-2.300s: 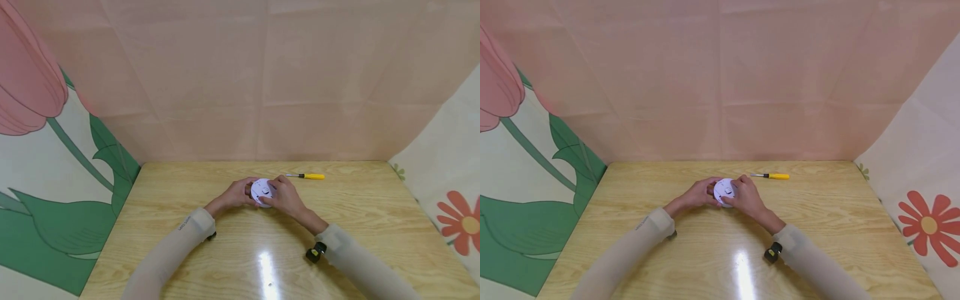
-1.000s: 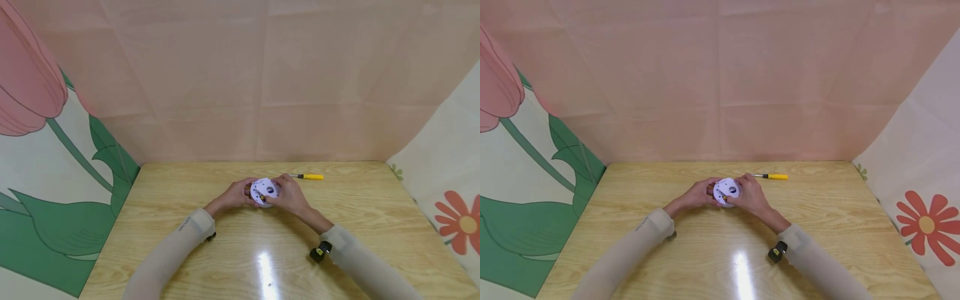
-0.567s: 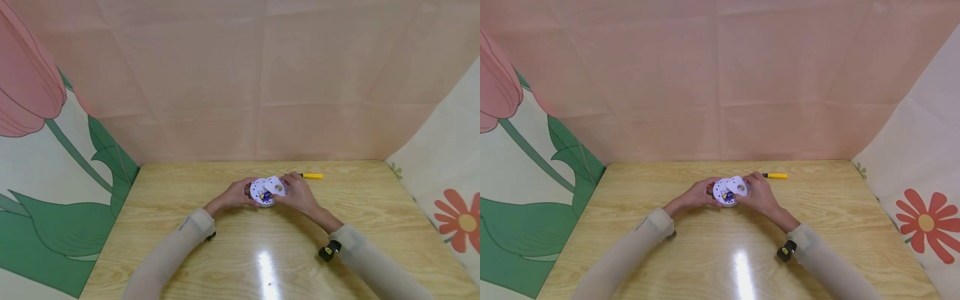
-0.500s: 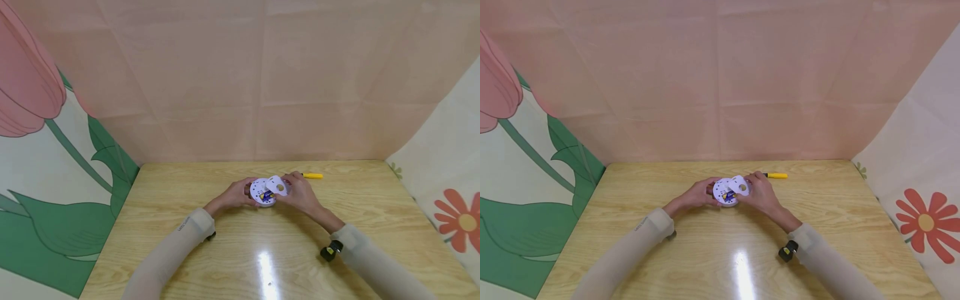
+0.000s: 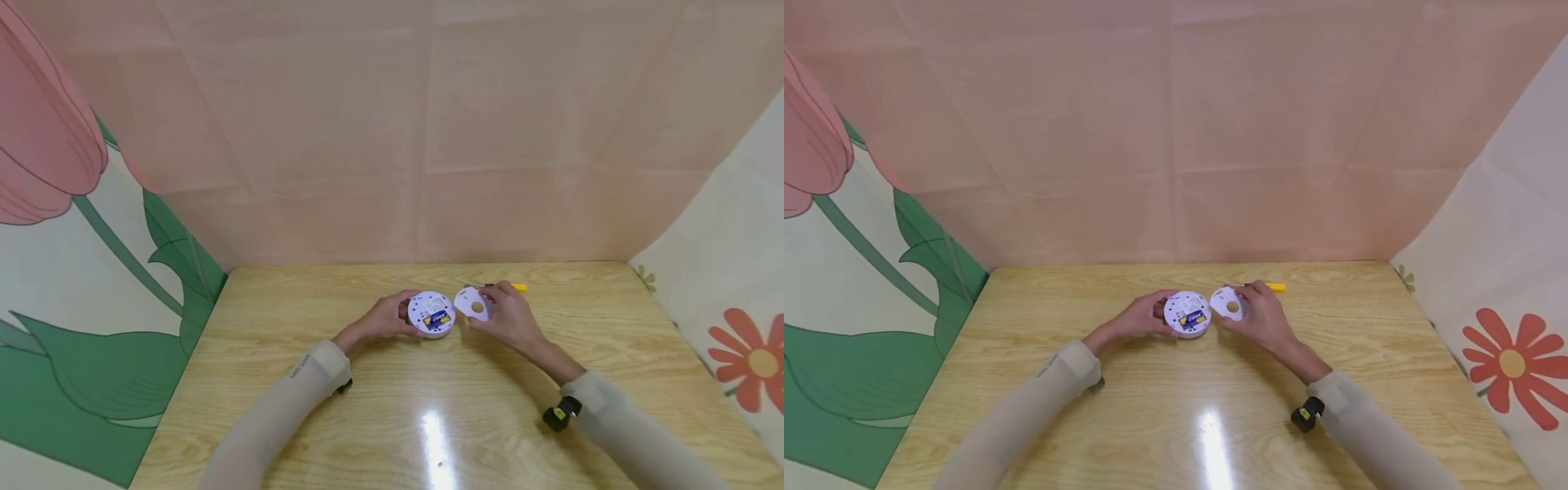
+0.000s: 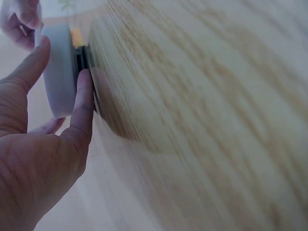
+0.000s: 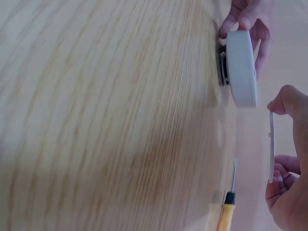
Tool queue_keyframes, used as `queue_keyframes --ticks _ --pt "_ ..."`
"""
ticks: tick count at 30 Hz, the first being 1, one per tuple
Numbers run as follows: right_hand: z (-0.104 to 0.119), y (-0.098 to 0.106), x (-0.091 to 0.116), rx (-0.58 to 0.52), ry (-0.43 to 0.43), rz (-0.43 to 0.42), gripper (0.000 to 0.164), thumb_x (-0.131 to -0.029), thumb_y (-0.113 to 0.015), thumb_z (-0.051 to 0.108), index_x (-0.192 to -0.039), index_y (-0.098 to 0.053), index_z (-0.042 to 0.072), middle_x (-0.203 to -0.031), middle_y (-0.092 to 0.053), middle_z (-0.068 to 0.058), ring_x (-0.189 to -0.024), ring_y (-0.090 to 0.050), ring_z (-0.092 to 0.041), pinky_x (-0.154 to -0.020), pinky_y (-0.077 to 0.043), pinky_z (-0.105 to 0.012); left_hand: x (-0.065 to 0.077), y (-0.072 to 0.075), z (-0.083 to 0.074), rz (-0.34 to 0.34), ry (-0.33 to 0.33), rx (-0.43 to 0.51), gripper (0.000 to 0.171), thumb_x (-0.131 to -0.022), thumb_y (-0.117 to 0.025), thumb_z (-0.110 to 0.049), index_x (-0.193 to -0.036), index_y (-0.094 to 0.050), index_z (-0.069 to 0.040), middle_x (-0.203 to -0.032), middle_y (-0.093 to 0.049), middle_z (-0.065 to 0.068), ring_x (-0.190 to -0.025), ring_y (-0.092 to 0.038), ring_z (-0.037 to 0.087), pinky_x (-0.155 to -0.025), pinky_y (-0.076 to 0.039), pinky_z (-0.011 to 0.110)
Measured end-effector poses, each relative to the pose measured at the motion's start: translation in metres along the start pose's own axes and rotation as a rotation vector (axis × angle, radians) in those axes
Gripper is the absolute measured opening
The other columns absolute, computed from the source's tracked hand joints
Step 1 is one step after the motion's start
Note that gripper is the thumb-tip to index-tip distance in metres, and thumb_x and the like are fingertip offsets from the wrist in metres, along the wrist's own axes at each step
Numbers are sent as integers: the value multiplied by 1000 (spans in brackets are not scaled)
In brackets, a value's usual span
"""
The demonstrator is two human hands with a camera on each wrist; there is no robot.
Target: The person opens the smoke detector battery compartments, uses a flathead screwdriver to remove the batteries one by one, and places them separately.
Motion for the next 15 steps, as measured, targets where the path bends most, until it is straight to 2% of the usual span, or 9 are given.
queue_keyframes --ticks 6,15 --pt "-12 9 6 20 7 -35 61 -64 -97 24 -109 -74 -11 -95 -65 -17 -82 -61 -29 -69 -54 -43 -1 0 1 -5 4 -2 88 -80 -93 -4 -157 -49 -11 -140 -65 16 -121 -69 27 -103 -56 34" --pt "-35 19 15 43 -12 -33 59 -65 -98 23 -108 -74 -11 -101 -65 -20 -86 -60 -31 -72 -52 -45 -1 0 3 -14 -6 -44 88 -80 -94 -11 -156 -50 -14 -136 -66 10 -116 -69 22 -101 -57 36"
Point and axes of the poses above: each hand's wrist, its own x-axis away from the middle knuckle, its own y-axis out of the back of the hand, z = x × y, the point moved 6 cm from there along -x, towards the middle knuckle
